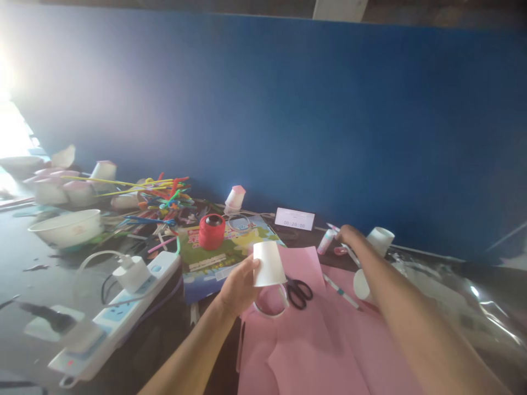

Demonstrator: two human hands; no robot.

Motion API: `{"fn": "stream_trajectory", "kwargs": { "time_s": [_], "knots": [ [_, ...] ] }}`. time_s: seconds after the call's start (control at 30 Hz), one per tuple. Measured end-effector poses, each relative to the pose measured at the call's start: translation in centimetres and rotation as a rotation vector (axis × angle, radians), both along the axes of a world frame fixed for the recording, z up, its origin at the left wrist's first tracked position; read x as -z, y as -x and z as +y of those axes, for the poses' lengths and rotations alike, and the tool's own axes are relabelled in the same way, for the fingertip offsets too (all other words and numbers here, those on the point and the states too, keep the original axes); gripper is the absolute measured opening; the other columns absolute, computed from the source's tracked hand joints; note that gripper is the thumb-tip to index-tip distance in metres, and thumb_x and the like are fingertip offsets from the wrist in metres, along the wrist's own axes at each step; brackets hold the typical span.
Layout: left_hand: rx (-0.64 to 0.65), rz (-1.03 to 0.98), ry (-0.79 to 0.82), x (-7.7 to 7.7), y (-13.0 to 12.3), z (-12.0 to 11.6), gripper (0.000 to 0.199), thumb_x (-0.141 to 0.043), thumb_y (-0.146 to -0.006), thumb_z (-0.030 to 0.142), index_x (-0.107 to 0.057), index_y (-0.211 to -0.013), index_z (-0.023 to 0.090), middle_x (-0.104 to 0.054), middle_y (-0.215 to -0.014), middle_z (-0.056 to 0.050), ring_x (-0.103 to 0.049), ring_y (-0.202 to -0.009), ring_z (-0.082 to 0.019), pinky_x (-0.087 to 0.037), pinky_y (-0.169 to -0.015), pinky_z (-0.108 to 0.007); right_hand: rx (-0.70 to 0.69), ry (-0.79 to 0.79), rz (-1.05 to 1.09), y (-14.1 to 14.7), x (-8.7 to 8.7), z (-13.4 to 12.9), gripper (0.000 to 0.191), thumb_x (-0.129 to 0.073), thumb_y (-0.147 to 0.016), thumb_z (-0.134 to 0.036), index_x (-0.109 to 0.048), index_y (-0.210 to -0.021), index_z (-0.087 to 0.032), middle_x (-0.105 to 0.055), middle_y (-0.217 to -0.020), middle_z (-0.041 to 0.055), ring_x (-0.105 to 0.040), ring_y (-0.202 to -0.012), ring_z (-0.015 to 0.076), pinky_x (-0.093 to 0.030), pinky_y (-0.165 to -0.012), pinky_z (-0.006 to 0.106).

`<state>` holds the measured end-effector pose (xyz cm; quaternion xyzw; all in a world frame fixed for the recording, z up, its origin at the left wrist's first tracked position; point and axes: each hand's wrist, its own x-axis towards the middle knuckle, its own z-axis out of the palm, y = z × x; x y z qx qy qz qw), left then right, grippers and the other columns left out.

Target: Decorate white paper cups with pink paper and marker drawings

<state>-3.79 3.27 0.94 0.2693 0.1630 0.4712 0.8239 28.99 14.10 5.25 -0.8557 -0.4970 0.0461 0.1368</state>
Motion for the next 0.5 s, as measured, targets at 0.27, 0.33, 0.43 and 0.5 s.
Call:
{"fn": "stream_trajectory", "kwargs": {
  "time_s": [0.27,0.33,0.43,0.5],
  "knots": [
    [-0.015,0.001,-0.021,-0.2,0.1,0.0,0.034,-0.067,-0.068,0.026,-0.066,-0.098,0.011,-0.072,-0.085,-0.01,-0.067,-0.083,-0.024,-0.05,-0.079,-0.033,-0.066,-0.366,0.097,1.6,-9.9,-6.1,0.038,-0.039,-0.094,-0.031,-0.053,-0.12,-0.006,-0.065,-0.11,0.0228,-0.065,-0.092,0.0242,-0.048,-0.071,0.032],
    [-0.035,-0.009,0.013,-0.3,0.3,0.0,0.034,-0.067,-0.068,0.025,-0.066,-0.098,0.01,-0.072,-0.087,-0.01,-0.067,-0.083,-0.023,-0.051,-0.077,-0.033,-0.297,-0.32,0.359,2.5,-12.0,-10.7,0.041,-0.042,-0.093,-0.041,-0.059,-0.112,-0.009,-0.069,-0.101,0.0192,-0.066,-0.075,0.0198,-0.048,-0.061,0.029],
    [-0.044,-0.015,0.041,-0.4,0.3,0.0,0.034,-0.066,-0.068,0.025,-0.066,-0.098,0.009,-0.072,-0.088,-0.011,-0.067,-0.08,-0.023,-0.052,-0.075,-0.034,-0.821,0.256,0.781,3.7,-13.8,-17.5,0.061,-0.065,-0.072,-0.061,-0.063,-0.111,-0.014,-0.07,-0.102,0.0163,-0.067,-0.077,0.0207,-0.051,-0.064,0.03],
    [-0.04,0.003,0.037,-0.5,0.3,-0.2,0.033,-0.066,-0.069,0.025,-0.066,-0.097,0.009,-0.072,-0.088,-0.011,-0.067,-0.079,-0.024,-0.052,-0.073,-0.034,-1.015,0.578,0.951,4.3,-14.1,-20.2,0.077,-0.073,-0.063,-0.062,-0.06,-0.122,-0.015,-0.065,-0.117,0.0176,-0.067,-0.094,0.0257,-0.052,-0.073,0.033]
  ]
}}
